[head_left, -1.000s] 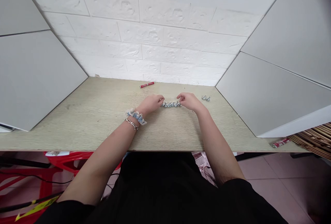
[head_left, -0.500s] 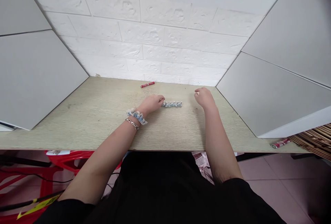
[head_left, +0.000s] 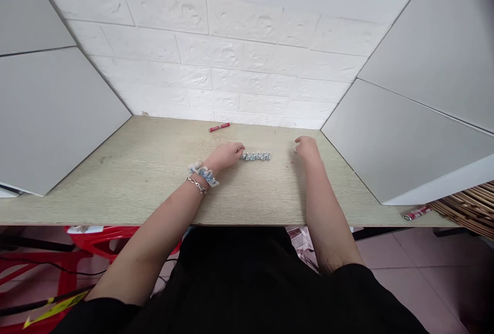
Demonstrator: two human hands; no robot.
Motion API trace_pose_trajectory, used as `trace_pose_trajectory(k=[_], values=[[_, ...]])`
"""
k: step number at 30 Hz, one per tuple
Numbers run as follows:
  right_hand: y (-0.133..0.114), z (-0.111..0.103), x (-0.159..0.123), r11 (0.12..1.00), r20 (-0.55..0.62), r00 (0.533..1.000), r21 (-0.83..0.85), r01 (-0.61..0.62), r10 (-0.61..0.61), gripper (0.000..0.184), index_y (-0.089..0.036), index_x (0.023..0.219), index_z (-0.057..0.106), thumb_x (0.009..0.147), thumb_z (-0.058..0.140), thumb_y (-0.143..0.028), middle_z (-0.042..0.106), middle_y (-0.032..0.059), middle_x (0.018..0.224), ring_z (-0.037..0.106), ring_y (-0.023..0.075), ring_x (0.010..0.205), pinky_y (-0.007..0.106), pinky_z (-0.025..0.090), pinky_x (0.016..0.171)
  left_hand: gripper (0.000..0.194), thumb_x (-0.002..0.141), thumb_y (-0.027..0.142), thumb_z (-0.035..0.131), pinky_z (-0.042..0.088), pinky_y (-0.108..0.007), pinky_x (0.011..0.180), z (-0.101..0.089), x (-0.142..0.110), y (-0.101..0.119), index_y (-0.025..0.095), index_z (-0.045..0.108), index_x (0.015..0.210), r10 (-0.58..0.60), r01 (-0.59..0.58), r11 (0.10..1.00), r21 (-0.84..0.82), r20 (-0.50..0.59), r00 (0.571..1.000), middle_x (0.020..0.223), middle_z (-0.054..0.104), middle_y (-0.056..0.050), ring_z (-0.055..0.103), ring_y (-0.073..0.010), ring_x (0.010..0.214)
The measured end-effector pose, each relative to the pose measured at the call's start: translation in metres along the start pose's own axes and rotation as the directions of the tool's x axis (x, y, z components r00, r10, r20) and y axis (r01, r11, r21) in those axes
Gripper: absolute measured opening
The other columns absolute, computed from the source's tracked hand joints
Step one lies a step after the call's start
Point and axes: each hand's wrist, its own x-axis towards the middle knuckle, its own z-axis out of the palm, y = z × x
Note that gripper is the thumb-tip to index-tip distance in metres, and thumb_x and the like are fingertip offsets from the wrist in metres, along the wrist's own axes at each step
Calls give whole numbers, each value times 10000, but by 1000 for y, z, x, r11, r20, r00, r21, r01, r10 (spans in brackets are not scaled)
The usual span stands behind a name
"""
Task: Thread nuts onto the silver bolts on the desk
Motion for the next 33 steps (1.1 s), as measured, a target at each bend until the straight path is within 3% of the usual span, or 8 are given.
trace_pose_trajectory(k=[5,8,11,26,29,31,33], values=[[-17,-6,-10,982,116,981,126,140,-155,403,-145,1027,626,686,438,-40,625,72,941,538,181,922,265,418,794,347,864,258,318,427,-278,776,0,0,0,203,639,986,-10,10,1000,12,-12,1000,1002,665,-41,586,-189,911],[-34,-14,-21,939,267,927,291,183,-264,373,-174,1016,618,684,464,-99,614,33,887,538,130,712,224,417,595,339,866,261,328,425,-274,780,-1,0,1,196,641,978,-10,10,1000,12,-10,1000,1012,662,-48,584,-189,918],[-46,-17,-28,911,329,878,340,233,-347,333,-160,959,623,666,476,-101,593,12,780,508,106,642,207,387,557,336,866,265,330,425,-275,757,-1,1,1,195,641,972,-15,15,1000,16,-5,1000,1005,666,-47,588,-191,903],[-53,-16,-32,910,335,871,336,245,-358,313,-161,968,635,704,477,-100,641,37,853,557,126,725,218,417,647,341,861,273,314,413,-285,705,0,1,0,197,634,951,1,-1,1000,8,-15,1000,966,672,-41,592,-194,854],[-45,-18,-26,912,272,909,352,211,-315,316,-166,995,643,764,428,-146,646,54,970,573,146,837,253,431,777,335,857,267,314,407,-276,685,-1,0,1,196,637,914,2,-2,1000,6,-17,1000,934,672,-41,587,-186,824],[-33,-19,-18,941,104,973,293,170,-208,341,-153,988,654,788,379,-138,629,75,1050,546,175,981,294,391,898,331,856,268,315,403,-275,674,-1,-1,1,196,636,896,1,-1,1000,2,-17,1000,907,671,-42,583,-183,800],[-19,-18,-11,977,-76,992,182,115,-103,368,-119,1003,656,786,359,-114,592,126,1115,508,213,1061,334,356,951,330,859,281,319,403,-277,673,-1,-1,1,197,636,898,-1,1,1000,-2,-15,1000,890,669,-44,581,-183,789]])
